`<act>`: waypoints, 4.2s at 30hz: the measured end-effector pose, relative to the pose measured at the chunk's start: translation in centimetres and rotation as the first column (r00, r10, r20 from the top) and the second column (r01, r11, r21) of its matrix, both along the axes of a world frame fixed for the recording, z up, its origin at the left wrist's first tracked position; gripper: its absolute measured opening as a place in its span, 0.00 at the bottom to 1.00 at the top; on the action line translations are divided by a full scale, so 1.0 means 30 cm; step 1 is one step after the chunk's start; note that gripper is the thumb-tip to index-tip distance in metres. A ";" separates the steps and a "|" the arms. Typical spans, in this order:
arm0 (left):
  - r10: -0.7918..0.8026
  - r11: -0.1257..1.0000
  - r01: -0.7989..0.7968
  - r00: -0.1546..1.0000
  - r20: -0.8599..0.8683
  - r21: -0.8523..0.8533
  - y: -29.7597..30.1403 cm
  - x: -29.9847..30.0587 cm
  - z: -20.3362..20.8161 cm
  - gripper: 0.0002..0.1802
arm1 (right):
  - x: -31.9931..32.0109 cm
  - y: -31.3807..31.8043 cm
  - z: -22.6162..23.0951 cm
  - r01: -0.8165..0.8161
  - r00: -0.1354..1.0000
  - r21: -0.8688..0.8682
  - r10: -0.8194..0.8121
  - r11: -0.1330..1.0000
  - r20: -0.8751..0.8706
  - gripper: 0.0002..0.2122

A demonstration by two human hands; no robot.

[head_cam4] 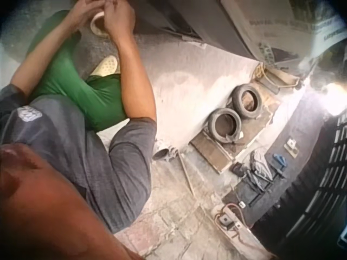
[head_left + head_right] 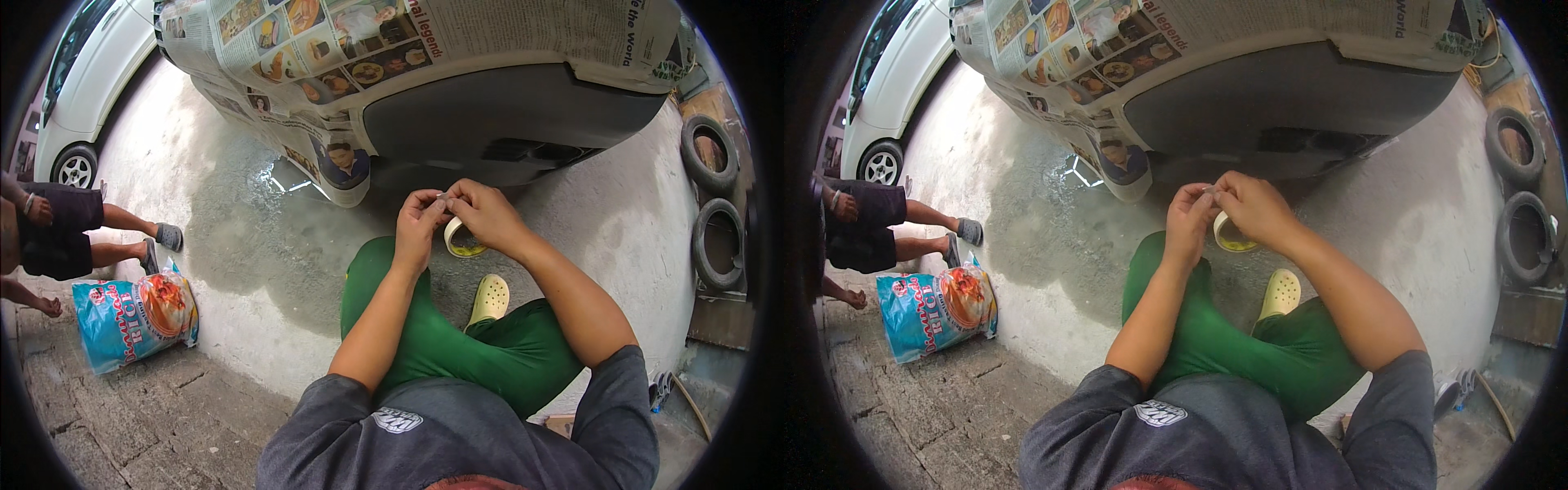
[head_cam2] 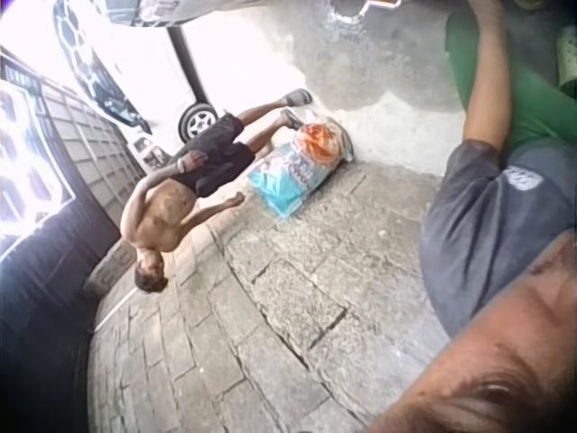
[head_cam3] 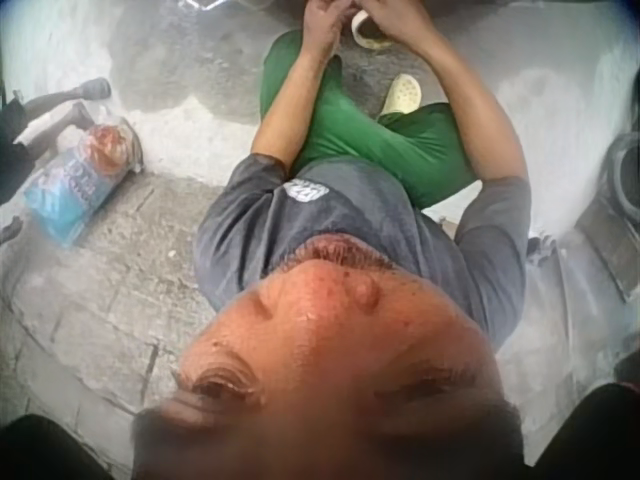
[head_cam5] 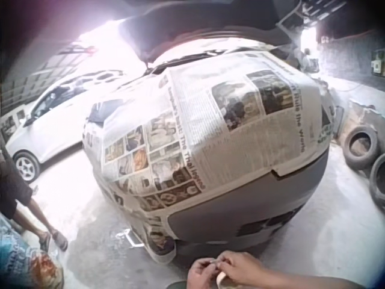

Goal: The person sits on the floor and uses masking tape to secure sheets of newspaper onto a car bumper. They repeatedly tear pieces of tape and press them onto the newspaper to hold it in place.

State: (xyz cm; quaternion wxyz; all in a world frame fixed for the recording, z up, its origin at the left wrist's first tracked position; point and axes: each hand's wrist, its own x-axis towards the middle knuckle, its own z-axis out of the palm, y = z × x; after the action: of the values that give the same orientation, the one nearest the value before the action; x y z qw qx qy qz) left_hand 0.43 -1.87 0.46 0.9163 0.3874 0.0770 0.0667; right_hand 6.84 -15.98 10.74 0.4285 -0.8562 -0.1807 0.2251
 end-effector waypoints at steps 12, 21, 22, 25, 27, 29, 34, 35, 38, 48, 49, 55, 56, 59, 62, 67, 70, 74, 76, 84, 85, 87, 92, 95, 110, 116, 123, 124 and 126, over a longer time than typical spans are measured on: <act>0.343 0.703 -0.361 0.927 0.152 0.613 0.263 0.005 0.088 0.03 | 0.005 -0.030 -0.017 0.069 0.976 -0.200 -0.024 0.977 0.216 0.12; 0.130 0.184 -0.338 0.939 0.318 0.923 0.556 0.142 0.480 0.10 | -0.031 -0.056 0.022 -0.060 0.956 -0.254 0.129 0.965 0.265 0.13; 0.156 0.210 -0.336 0.939 0.308 0.918 0.557 0.157 0.483 0.11 | -0.038 -0.052 0.023 -0.065 0.952 -0.274 0.142 0.960 0.270 0.13; 0.159 0.258 -0.340 0.938 0.308 0.904 0.555 0.187 0.474 0.12 | -0.046 -0.051 0.034 -0.072 0.955 -0.269 0.144 0.960 0.259 0.13; 0.131 0.234 -0.351 0.936 0.328 0.907 0.549 0.194 0.464 0.14 | -0.043 -0.057 0.020 -0.082 0.950 -0.275 0.158 0.958 0.270 0.13; 0.139 0.234 -0.354 0.934 0.329 0.905 0.513 0.199 0.473 0.14 | -0.031 -0.060 0.010 -0.087 0.946 -0.288 0.169 0.954 0.276 0.13; 0.175 0.177 -0.406 0.909 0.377 0.896 0.495 0.205 0.465 0.12 | -0.028 -0.056 0.006 -0.100 0.943 -0.313 0.190 0.945 0.273 0.13; 0.174 0.163 -0.421 0.903 0.394 0.892 0.492 0.205 0.462 0.12 | -0.027 -0.056 0.007 -0.099 0.947 -0.312 0.186 0.945 0.263 0.13; 0.171 0.149 -0.433 0.897 0.408 0.889 0.501 0.215 0.449 0.12 | -0.019 -0.056 0.005 -0.099 0.951 -0.305 0.181 0.947 0.253 0.12; 0.199 0.109 -0.435 0.891 0.409 0.894 0.508 0.211 0.429 0.12 | -0.007 -0.063 -0.023 -0.099 0.934 -0.306 0.195 0.947 0.298 0.12; 0.201 0.126 -0.436 0.891 0.407 0.891 0.505 0.213 0.425 0.12 | -0.006 -0.064 -0.027 -0.095 0.935 -0.307 0.191 0.947 0.300 0.12; 0.249 0.138 -0.476 0.865 0.435 0.868 0.474 0.218 0.415 0.11 | -0.005 -0.068 -0.026 -0.098 0.931 -0.294 0.192 0.951 0.311 0.12; 0.256 0.167 -0.482 0.864 0.434 0.860 0.471 0.217 0.410 0.11 | -0.005 -0.070 -0.026 -0.099 0.929 -0.294 0.194 0.951 0.315 0.12; 0.274 0.261 -0.494 0.862 0.427 0.830 0.489 0.214 0.402 0.11 | -0.011 -0.067 -0.020 -0.099 0.926 -0.298 0.197 0.950 0.321 0.12; 0.231 0.283 -0.468 0.881 0.414 0.837 0.509 0.227 0.401 0.11 | -0.003 -0.063 -0.031 -0.093 0.933 -0.303 0.189 0.948 0.305 0.12; 0.270 0.268 -0.417 0.898 0.347 0.869 0.450 0.216 0.431 0.09 | -0.001 -0.064 -0.024 -0.113 0.943 -0.318 0.202 0.941 0.263 0.11; 0.286 0.250 -0.414 0.895 0.342 0.875 0.430 0.214 0.431 0.09 | -0.004 -0.069 -0.041 -0.117 0.934 -0.313 0.211 0.942 0.287 0.12; 0.301 0.247 -0.465 0.871 0.389 0.850 0.403 0.212 0.423 0.08 | -0.003 -0.071 -0.043 -0.122 0.927 -0.302 0.217 0.946 0.307 0.12; 0.293 0.270 -0.477 0.868 0.400 0.837 0.400 0.214 0.422 0.08 | -0.005 -0.071 -0.039 -0.123 0.933 -0.302 0.214 0.945 0.290 0.12; 0.278 0.301 -0.443 0.888 0.367 0.844 0.413 0.217 0.430 0.08 | -0.007 -0.073 -0.040 -0.115 0.919 -0.300 0.217 0.947 0.331 0.12; 0.283 0.320 -0.442 0.889 0.361 0.838 0.413 0.220 0.430 0.08 | -0.006 -0.074 -0.038 -0.115 0.918 -0.302 0.218 0.946 0.332 0.12; 0.284 0.299 -0.456 0.881 0.378 0.838 0.402 0.218 0.434 0.08 | -0.008 -0.072 -0.032 -0.114 0.922 -0.304 0.215 0.946 0.323 0.13; 0.300 0.249 -0.460 0.873 0.384 0.852 0.414 0.225 0.434 0.08 | -0.006 -0.070 -0.026 -0.116 0.927 -0.307 0.214 0.945 0.307 0.13; 0.300 0.226 -0.464 0.870 0.392 0.856 0.405 0.223 0.437 0.08 | -0.005 -0.071 -0.028 -0.116 0.930 -0.306 0.211 0.945 0.300 0.13; 0.445 0.093 -0.463 0.811 0.379 0.881 0.350 0.210 0.480 0.11 | 0.010 -0.064 -0.022 -0.144 0.942 -0.311 0.226 0.939 0.248 0.14; 0.535 0.239 -0.349 0.826 0.177 0.906 0.382 0.202 0.487 0.13 | -0.003 -0.062 0.003 -0.147 0.948 -0.281 0.216 0.949 0.235 0.14; 0.573 0.320 -0.521 0.772 0.276 0.791 0.451 0.151 0.330 0.19 | -0.021 -0.054 0.030 -0.157 0.966 -0.325 0.214 0.933 0.146 0.15; 0.594 0.304 -0.544 0.750 0.291 0.782 0.440 0.141 0.316 0.21 | -0.022 -0.050 0.038 -0.166 0.967 -0.345 0.221 0.924 0.127 0.16; 0.598 0.237 -0.591 0.714 0.363 0.771 0.431 0.145 0.298 0.29 | -0.024 -0.041 0.056 -0.178 0.969 -0.381 0.229 0.907 0.090 0.16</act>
State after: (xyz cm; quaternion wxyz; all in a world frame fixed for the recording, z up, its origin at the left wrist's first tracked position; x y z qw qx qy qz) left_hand 4.78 11.06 9.39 0.5060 0.7232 0.1778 0.4351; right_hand 6.12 -17.23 12.41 0.2206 -0.9110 -0.2515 0.2413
